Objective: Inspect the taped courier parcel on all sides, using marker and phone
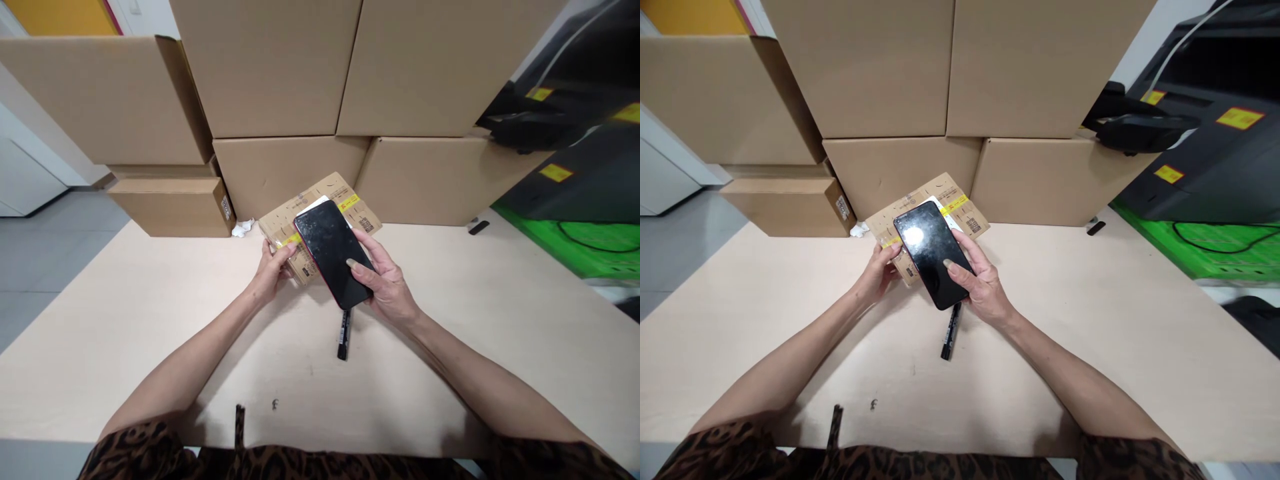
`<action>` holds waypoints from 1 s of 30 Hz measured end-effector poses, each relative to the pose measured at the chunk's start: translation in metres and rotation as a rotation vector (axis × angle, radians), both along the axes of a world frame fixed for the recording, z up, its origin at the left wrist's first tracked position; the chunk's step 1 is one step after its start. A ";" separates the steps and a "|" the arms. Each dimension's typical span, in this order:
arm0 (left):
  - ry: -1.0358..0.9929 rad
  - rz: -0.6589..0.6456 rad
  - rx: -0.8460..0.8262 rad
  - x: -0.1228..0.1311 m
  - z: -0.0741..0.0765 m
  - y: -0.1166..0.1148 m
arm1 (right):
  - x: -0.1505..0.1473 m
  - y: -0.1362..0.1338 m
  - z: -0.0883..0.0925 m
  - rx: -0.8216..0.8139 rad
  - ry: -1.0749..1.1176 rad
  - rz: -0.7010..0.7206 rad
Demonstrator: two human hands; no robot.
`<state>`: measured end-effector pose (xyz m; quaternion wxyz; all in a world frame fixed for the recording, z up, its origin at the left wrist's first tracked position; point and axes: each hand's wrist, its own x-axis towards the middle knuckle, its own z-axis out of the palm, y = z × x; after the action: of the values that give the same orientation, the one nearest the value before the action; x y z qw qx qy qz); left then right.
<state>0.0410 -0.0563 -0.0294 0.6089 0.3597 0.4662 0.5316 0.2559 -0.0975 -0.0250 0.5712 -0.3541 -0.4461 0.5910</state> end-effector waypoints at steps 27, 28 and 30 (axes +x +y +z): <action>0.005 -0.016 -0.020 -0.001 0.000 0.001 | 0.039 0.008 0.018 0.040 -0.125 -0.364; 0.008 -0.014 -0.023 -0.001 0.000 0.001 | 0.047 0.010 0.016 0.044 -0.146 -0.411; 0.008 -0.010 -0.032 -0.001 0.000 0.001 | 0.065 0.013 0.010 0.038 -0.165 -0.502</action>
<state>0.0400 -0.0550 -0.0294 0.6155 0.3544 0.4753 0.5193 0.3208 -0.0849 -0.0153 0.6683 -0.4900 -0.4004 0.3912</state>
